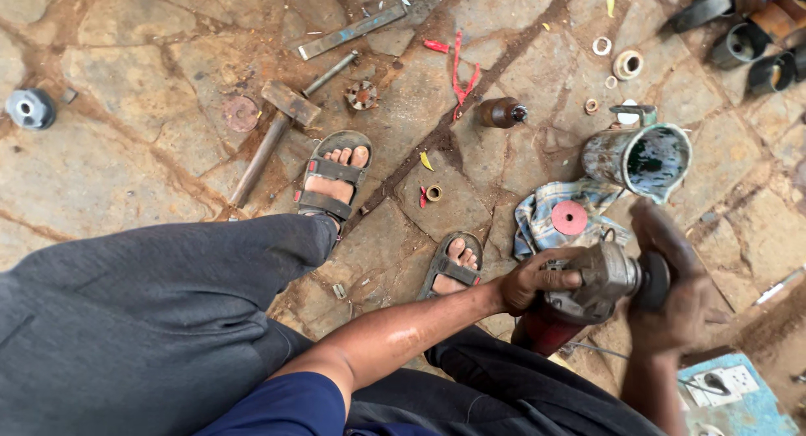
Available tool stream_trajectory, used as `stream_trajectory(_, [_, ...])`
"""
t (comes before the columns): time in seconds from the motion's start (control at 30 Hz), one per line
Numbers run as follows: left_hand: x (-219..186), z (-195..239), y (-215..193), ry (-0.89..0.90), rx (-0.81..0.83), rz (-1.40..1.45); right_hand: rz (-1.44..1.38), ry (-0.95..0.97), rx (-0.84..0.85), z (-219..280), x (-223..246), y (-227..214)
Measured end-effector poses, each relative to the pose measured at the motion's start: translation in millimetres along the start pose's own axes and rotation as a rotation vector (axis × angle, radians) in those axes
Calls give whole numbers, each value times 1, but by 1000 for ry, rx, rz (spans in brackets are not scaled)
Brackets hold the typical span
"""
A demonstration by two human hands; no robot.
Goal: The person uses an angle grinder to cut and grind parts of a metal water pump, then removes components by hand to disassemble the motor assembly.
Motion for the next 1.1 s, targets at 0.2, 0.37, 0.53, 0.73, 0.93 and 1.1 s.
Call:
stream_trajectory(0.2, [8,2,9,-6,91,80,-416,-344,-148,12,10,9])
stream_trajectory(0.37, [15,1,-3,57,-223,-274,-414,-45,-246,23,-12,-14])
stream_trajectory(0.53, [0,21,28,165,-241,-464,-571,155,-222,36,-10,-26])
stream_trajectory(0.73, [0,28,61,136,-115,-486,-420,275,-250,52,39,-34])
stream_trajectory(0.93, [-12,29,87,370,-110,-641,-404,403,-302,48,82,-33])
stream_trajectory(1.1, [-24,21,98,435,-128,-664,-435,81,-124,18,122,-24])
Point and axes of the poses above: each hand's wrist, its own z-axis away from the middle knuckle, its own y-axis out of the palm, x = y × z, the point moved 9 cm from there along -z, towards the middle knuckle, and after that the axes turned 15 degrees about -y, right-handed, at the moved point
